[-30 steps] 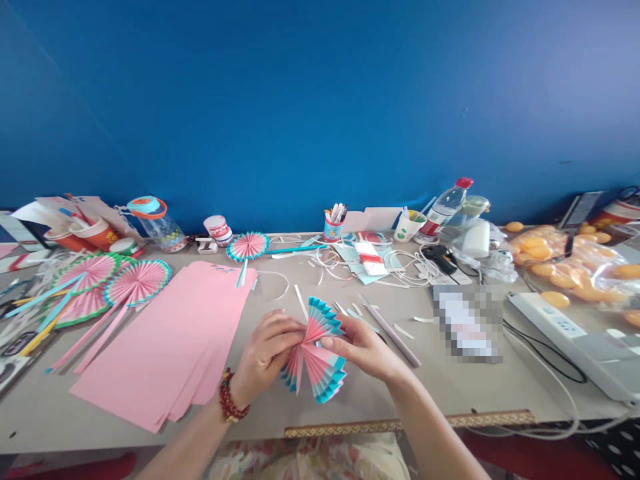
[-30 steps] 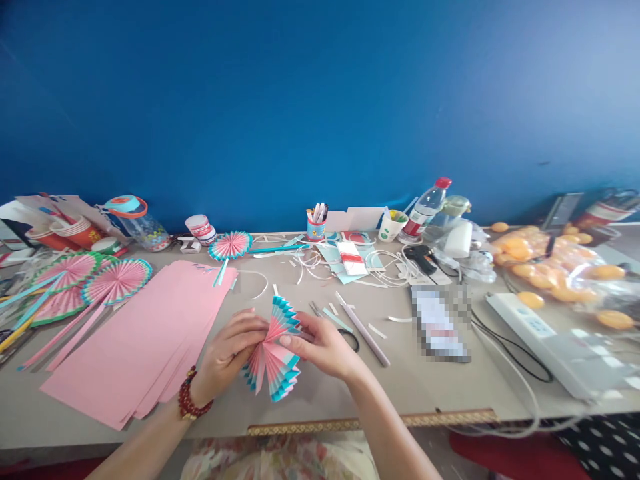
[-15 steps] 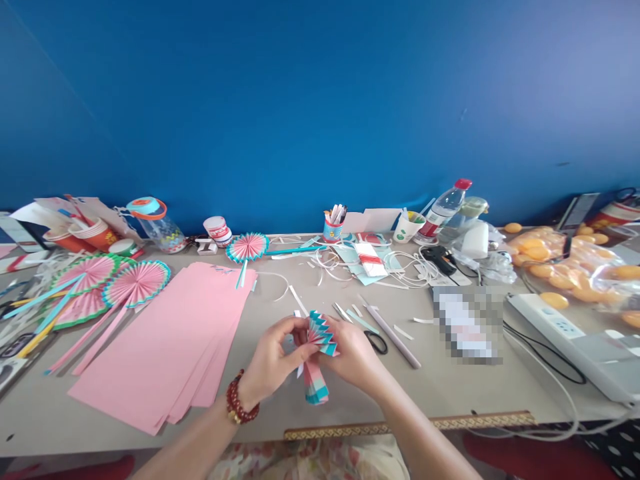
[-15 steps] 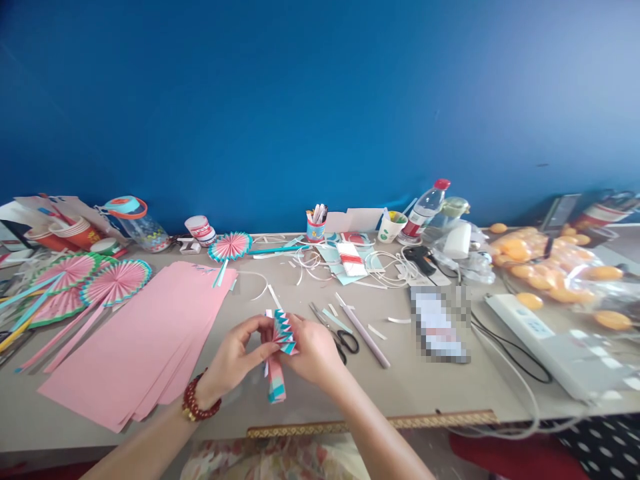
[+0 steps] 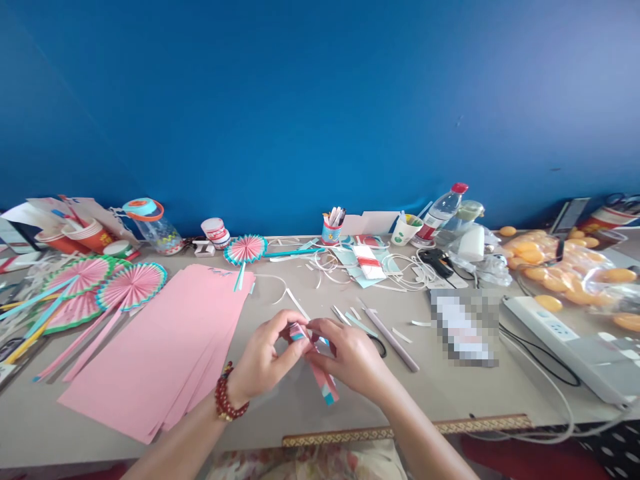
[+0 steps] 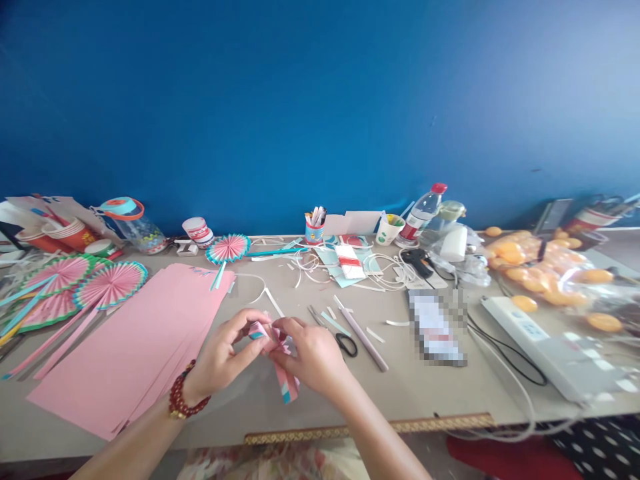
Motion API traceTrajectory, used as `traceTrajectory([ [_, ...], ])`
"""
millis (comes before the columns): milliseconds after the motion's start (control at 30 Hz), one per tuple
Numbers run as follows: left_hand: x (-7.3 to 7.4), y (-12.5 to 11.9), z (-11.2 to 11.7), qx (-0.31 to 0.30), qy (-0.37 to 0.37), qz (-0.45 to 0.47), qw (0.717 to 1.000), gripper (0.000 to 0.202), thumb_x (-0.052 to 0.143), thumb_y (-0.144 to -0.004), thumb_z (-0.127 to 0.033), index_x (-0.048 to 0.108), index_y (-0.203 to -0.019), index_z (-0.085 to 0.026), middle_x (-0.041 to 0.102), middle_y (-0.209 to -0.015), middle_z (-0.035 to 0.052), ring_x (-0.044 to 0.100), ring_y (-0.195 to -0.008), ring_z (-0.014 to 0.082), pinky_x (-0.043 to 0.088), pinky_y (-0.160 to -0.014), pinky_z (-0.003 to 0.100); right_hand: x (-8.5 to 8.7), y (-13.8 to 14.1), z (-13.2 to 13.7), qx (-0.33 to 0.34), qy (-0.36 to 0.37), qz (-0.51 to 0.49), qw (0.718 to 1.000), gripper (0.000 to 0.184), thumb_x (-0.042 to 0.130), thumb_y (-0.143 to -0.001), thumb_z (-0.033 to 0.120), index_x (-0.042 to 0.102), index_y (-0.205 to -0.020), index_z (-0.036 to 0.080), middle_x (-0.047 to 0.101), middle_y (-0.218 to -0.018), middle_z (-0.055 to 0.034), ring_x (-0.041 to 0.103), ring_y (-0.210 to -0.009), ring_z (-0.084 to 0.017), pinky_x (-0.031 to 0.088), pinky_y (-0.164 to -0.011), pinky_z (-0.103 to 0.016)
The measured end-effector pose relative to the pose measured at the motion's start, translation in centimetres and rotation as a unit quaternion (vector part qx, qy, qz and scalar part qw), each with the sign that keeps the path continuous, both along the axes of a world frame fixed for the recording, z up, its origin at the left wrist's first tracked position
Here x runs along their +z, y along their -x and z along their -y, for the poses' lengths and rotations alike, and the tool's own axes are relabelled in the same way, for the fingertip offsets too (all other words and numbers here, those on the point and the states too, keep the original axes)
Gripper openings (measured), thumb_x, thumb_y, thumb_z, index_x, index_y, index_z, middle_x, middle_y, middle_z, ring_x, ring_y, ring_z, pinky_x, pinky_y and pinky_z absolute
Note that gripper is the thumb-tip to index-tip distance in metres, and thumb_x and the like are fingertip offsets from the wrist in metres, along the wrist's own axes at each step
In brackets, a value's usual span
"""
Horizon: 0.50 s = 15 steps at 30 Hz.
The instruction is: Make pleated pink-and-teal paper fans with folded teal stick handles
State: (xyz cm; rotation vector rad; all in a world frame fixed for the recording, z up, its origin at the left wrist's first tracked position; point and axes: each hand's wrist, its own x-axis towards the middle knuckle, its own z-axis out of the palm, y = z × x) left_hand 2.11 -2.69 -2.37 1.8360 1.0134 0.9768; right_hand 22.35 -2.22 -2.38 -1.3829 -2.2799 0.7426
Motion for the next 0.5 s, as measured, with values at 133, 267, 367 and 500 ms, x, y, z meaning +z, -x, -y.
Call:
traceTrajectory([
  [133,-0.8,1.1,-0.8,-0.009,0.100,0.037,0.994,0.013,0.047,-0.098,-0.025,0.055,-0.106,-0.019,0.073,-0.092,0.0046,0.072,-0.078,0.0166,0.055,-0.070,0.026,-0.5,-1.4,-0.4,-0.032,-0.047,0.003,0.998,0.034,0.063,-0.090,0.039,0.060,-0.121,0.025,0.073,-0.109,-0.0056,0.070,-0.085,-0.022,0.046,-0.068,-0.028],
  [267,-1.9,1.2,-1.0,0.024,0.078,0.018,0.997,0.008,0.048,-0.098,-0.025,0.054,-0.102,-0.020,0.076,-0.091,0.0050,0.075,-0.083,0.0185,0.057,-0.068,0.026,0.0,-3.6,-0.5,-0.127,-0.165,0.007,0.978,0.031,0.042,-0.100,0.030,0.061,-0.123,0.023,0.074,-0.110,-0.0087,0.072,-0.084,-0.023,0.049,-0.070,-0.031],
  [367,-2.7,0.5,-0.7,0.064,-0.076,-0.040,0.994,0.013,0.050,-0.097,-0.020,0.057,-0.108,-0.022,0.076,-0.094,0.0038,0.074,-0.087,0.0180,0.057,-0.074,0.027,2.4,-4.4,0.8,-0.141,-0.201,-0.020,0.969,0.029,0.045,-0.099,0.030,0.062,-0.123,0.026,0.075,-0.107,-0.0077,0.073,-0.084,-0.023,0.050,-0.069,-0.030],
  [500,-3.7,-0.2,-0.5,0.071,-0.225,-0.112,0.965,0.032,0.050,-0.095,-0.013,0.053,-0.124,-0.024,0.076,-0.101,0.0049,0.074,-0.089,0.0184,0.057,-0.080,0.029,5.9,-2.9,3.6,0.004,-0.098,-0.142,0.985,0.026,0.052,-0.099,0.027,0.065,-0.120,0.032,0.077,-0.096,-0.0022,0.072,-0.080,-0.018,0.053,-0.073,-0.027],
])
